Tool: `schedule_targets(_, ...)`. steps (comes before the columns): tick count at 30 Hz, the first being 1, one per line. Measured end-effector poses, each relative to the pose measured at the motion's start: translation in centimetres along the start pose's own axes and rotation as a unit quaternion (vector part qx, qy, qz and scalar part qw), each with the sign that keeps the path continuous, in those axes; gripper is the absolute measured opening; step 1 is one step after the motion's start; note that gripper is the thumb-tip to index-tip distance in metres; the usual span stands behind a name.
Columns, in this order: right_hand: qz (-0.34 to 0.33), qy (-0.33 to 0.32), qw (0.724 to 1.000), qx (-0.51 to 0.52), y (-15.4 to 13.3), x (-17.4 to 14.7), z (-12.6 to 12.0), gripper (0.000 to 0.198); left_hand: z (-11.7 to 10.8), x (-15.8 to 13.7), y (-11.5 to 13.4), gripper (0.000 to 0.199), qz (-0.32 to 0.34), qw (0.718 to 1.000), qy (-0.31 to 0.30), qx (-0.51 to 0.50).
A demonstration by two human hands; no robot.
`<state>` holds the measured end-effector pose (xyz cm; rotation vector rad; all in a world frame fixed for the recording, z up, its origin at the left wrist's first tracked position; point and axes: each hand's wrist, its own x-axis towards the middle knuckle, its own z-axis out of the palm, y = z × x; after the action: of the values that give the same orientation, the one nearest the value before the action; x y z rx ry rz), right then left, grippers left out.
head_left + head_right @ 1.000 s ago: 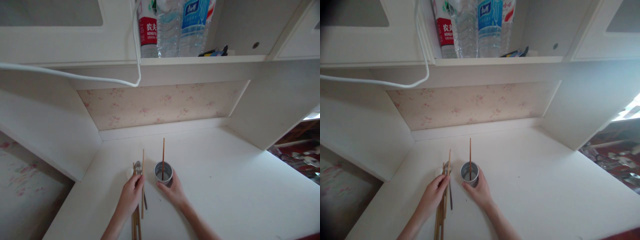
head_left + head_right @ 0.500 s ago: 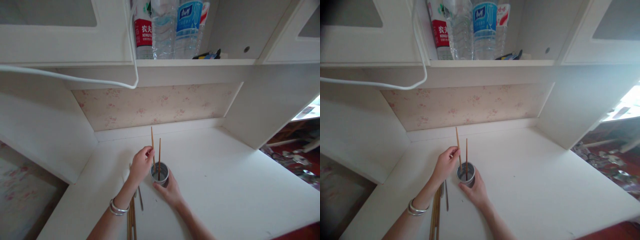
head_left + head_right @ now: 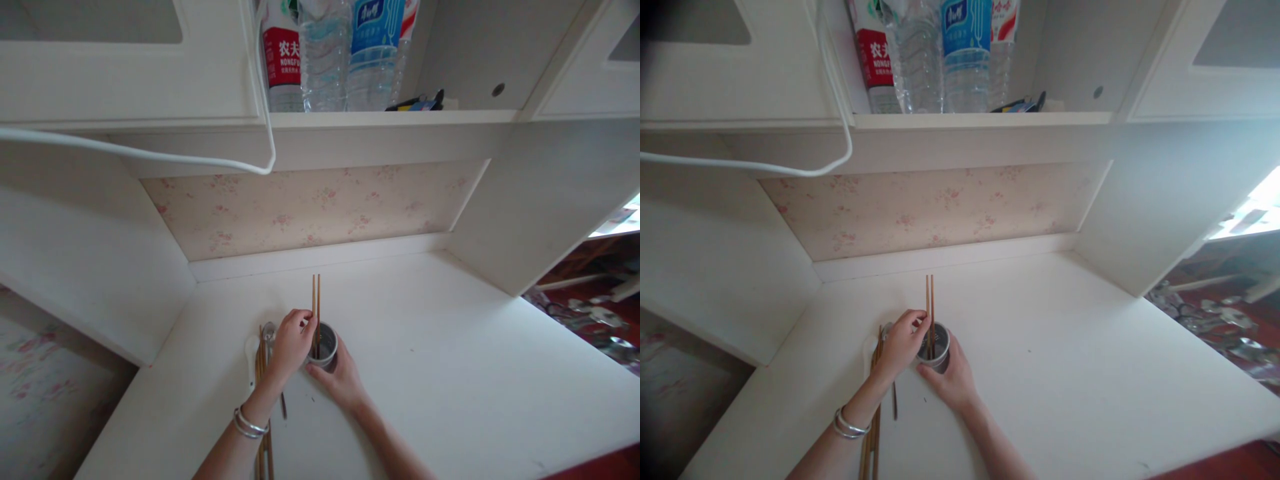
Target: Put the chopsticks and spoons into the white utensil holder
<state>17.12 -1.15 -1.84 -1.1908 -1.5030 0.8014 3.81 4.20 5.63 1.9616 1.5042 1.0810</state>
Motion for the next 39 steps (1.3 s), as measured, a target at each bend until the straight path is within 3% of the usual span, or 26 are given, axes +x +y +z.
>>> schedule_targets(12, -0.005, 0.004, 1.000, -0.004, 0.0, 0.0, -0.1, 0.070, 0.8, -0.2, -0.4, 0.021, -0.007, 1.000, -0.001, -0.013)
schedule_targets(17, -0.005, 0.007, 1.000, 0.003, 0.0, 0.1, 0.0, 0.070, 0.3, -0.9, -0.7, 0.029, -0.038, 0.996, -0.014, -0.082)
schedule_targets(22, 0.006, 0.001, 0.999, 0.033, -0.2, 0.0, 0.1, 0.064, 0.1, -4.0, -0.9, 0.067, -0.097, 0.967, -0.068, -0.225)
schedule_targets(26, 0.008, -0.013, 0.999, 0.045, -0.7, -0.1, 0.0, 0.058, 1.8, -6.3, -1.0, 0.100, -0.118, 0.938, -0.072, -0.318)
schedule_targets(31, -0.019, -0.072, 0.997, -0.027, -0.4, -1.0, -1.1, 0.077, 3.6, -6.9, -1.4, 0.072, -0.086, 0.949, -0.008, -0.305)
schedule_targets(34, -0.032, -0.016, 0.995, -0.096, -1.0, -2.1, -2.3, 0.084, 3.4, -6.8, -1.4, 0.067, -0.103, 0.949, -0.009, -0.298)
schedule_targets(37, -0.051, 0.084, 0.987, -0.126, -4.1, -3.0, -3.2, 0.062, 3.1, -6.8, -1.3, 0.067, -0.099, 0.938, -0.027, -0.331)
schedule_targets(39, -0.075, 0.089, 0.984, -0.135, -7.3, -2.8, -3.1, 0.034, 3.1, -6.9, -1.3, 0.065, -0.089, 0.933, -0.039, -0.346)
